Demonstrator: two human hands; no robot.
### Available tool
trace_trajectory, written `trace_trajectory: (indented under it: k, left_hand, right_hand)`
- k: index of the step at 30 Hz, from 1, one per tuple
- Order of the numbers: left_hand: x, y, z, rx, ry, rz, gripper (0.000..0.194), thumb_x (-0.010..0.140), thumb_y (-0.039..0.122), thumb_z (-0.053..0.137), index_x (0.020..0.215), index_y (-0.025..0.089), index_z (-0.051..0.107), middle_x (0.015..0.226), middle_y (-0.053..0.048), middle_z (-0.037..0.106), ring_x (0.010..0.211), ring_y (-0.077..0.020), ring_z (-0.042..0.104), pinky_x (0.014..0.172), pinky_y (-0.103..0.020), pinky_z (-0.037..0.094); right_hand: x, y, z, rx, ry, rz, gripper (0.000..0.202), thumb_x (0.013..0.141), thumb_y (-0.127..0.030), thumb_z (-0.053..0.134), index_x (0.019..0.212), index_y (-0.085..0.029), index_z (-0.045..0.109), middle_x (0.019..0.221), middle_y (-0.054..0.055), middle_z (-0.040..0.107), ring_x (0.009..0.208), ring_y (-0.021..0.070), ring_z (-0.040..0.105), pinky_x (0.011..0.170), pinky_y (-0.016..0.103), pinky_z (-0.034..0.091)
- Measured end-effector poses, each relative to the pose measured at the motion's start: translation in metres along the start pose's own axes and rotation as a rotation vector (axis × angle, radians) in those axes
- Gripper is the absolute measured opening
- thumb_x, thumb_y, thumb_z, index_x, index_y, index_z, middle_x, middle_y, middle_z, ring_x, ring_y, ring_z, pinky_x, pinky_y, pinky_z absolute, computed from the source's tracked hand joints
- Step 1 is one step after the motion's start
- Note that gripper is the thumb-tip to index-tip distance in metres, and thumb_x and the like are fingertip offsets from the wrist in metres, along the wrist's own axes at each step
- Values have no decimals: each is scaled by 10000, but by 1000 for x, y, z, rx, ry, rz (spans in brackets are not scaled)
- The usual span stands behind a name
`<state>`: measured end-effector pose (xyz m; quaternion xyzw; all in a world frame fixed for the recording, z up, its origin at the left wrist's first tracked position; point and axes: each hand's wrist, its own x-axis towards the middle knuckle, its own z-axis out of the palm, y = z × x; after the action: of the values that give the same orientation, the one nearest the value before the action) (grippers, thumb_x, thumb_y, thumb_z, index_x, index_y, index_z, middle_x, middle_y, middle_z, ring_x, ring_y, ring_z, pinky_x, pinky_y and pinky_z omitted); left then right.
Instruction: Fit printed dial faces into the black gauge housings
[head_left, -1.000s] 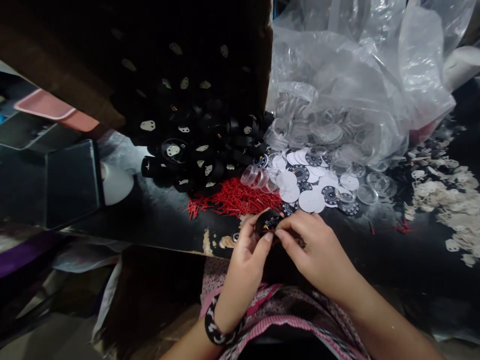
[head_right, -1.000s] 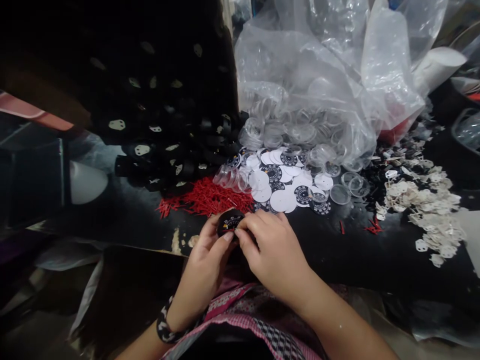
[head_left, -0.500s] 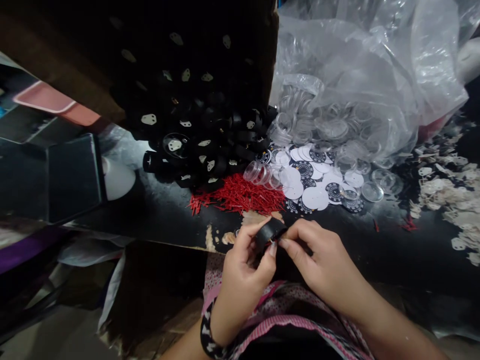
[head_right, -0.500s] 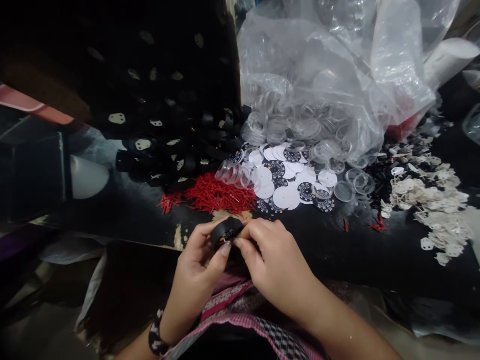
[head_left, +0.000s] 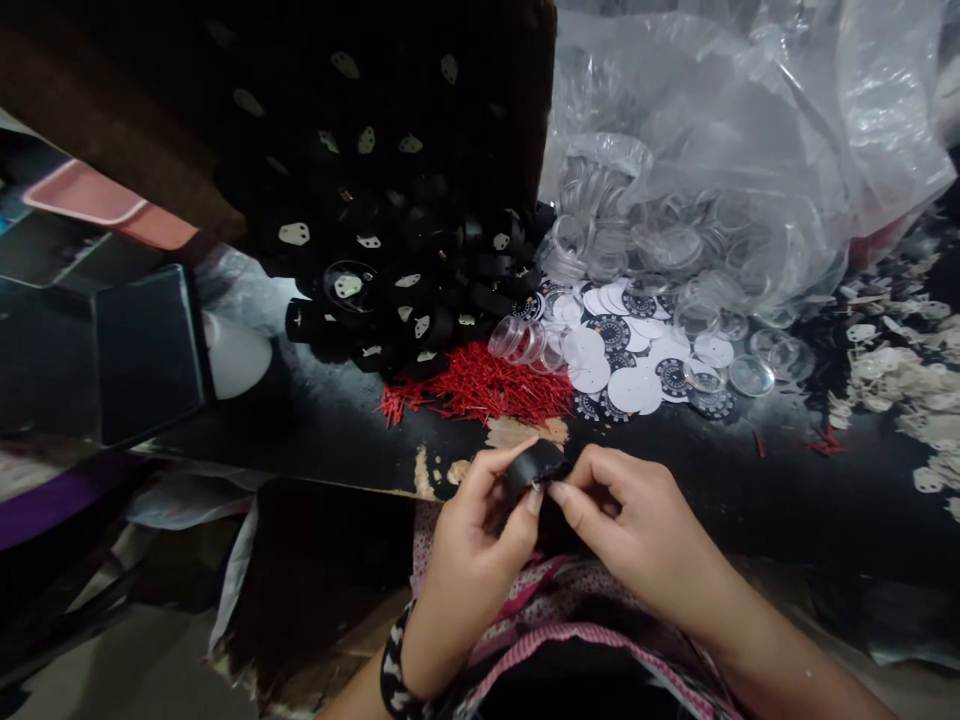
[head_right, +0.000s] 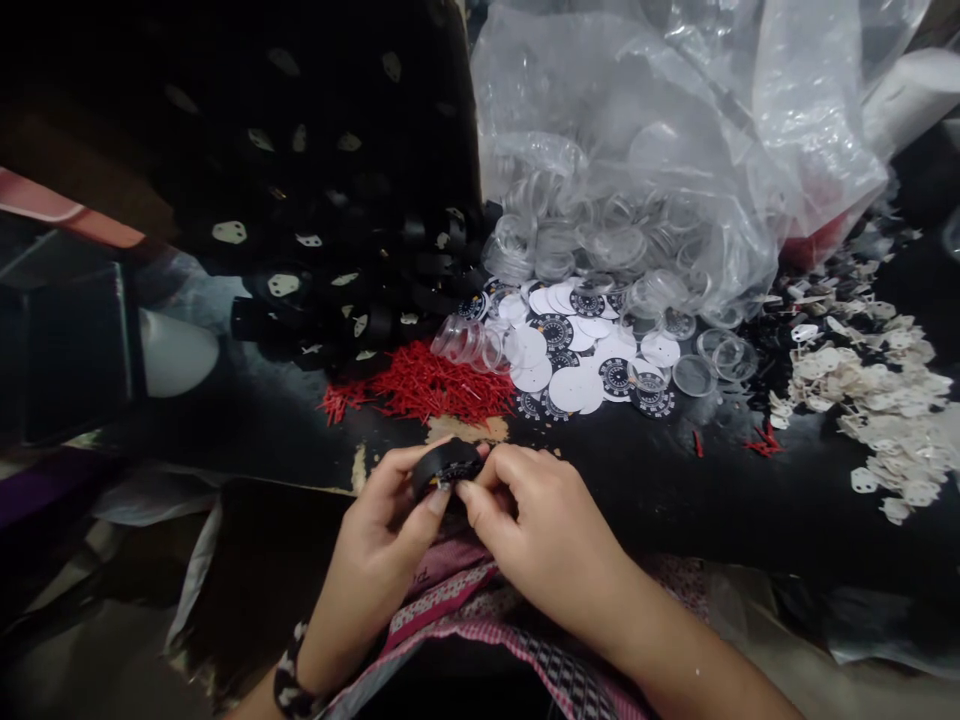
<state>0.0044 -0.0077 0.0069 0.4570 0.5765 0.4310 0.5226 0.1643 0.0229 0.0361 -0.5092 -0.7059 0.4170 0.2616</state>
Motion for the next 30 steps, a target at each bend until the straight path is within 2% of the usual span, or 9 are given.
trace_trajectory:
  k: [2, 5, 8, 14, 18, 23, 25, 27, 30]
  left_hand:
    - [5, -2, 1, -195, -67, -139, 207, 901, 294, 587, 1102, 299, 635, 1122, 7, 698, 1025, -160, 665, 908, -255, 522]
    - [10, -5, 3, -358, -100, -250, 296, 874, 328, 629, 1169, 298, 623, 1200, -14, 677, 1113, -198, 637, 950, -292, 515]
    - [11, -4, 2, -300, -43, -224, 326, 848, 336, 660, 1170, 286, 644, 1233, -24, 671, 1196, -224, 593, 982, -299, 497]
    - [10, -2, 3, -150, 25, -165, 322, 859, 430, 629, 1144, 295, 696, 1307, -27, 640, 1277, -242, 532, 1078, -339, 423]
    - [9, -13, 10, -449, 146, -399, 417, 795, 514, 676, 1151, 298, 686, 1339, -57, 619, 1256, -288, 553, 998, -393, 508]
    - [13, -19, 7, -514, 78, -336, 383, 836, 443, 662, 1191, 298, 650, 1380, -41, 587, 1263, -261, 548, 1043, -398, 475]
    - [16, -17, 6, -627, 75, -330, 371, 861, 440, 631, 1196, 280, 637, 1359, -55, 603, 1244, -260, 563, 1023, -428, 491]
    - [18, -13, 7, -722, 66, -336, 371, 852, 409, 652, 1191, 259, 630, 1314, -74, 634, 1207, -257, 588, 990, -426, 513]
    - [20, -7, 9, -749, 33, -374, 329, 814, 322, 710, 1119, 214, 653, 1151, -93, 715, 1018, -222, 679, 855, -340, 568]
  right_hand:
    - [5, 2, -3, -68, 1, -70, 236, 881, -156, 598, 664, -197, 513, 664, -20, 579, 632, 139, 527, 625, 264, 367]
    - [11, 5, -6, -198, 17, -252, 84, 906, -135, 552, 862, -174, 611, 843, 37, 648, 793, 181, 580, 738, 308, 393]
    - [17, 8, -5, -361, -6, -340, 130, 929, -114, 503, 981, -140, 619, 919, 76, 654, 854, 209, 587, 797, 347, 380]
    - [23, 8, 6, -549, 35, -403, 166, 907, -119, 464, 810, -153, 594, 765, 53, 602, 723, 203, 543, 732, 346, 353]
    - [24, 1, 10, -446, 108, -256, 122, 854, -96, 521, 775, -169, 579, 726, 21, 603, 657, 168, 525, 687, 315, 366]
    - [39, 0, -12, -258, -72, -122, 83, 884, -141, 598, 840, -202, 634, 766, -11, 658, 690, 145, 593, 667, 263, 414]
    - [55, 7, -22, -327, 39, -68, 71, 902, -219, 609, 953, -199, 653, 862, 22, 664, 755, 172, 620, 687, 281, 434]
    - [73, 18, -27, -537, 171, 6, 230, 877, -301, 652, 1064, -167, 638, 960, 83, 638, 794, 224, 618, 688, 325, 435]
    - [93, 33, -29, -687, 189, 6, 263, 836, -296, 679, 1038, -139, 622, 1005, 124, 600, 788, 241, 600, 674, 339, 423]
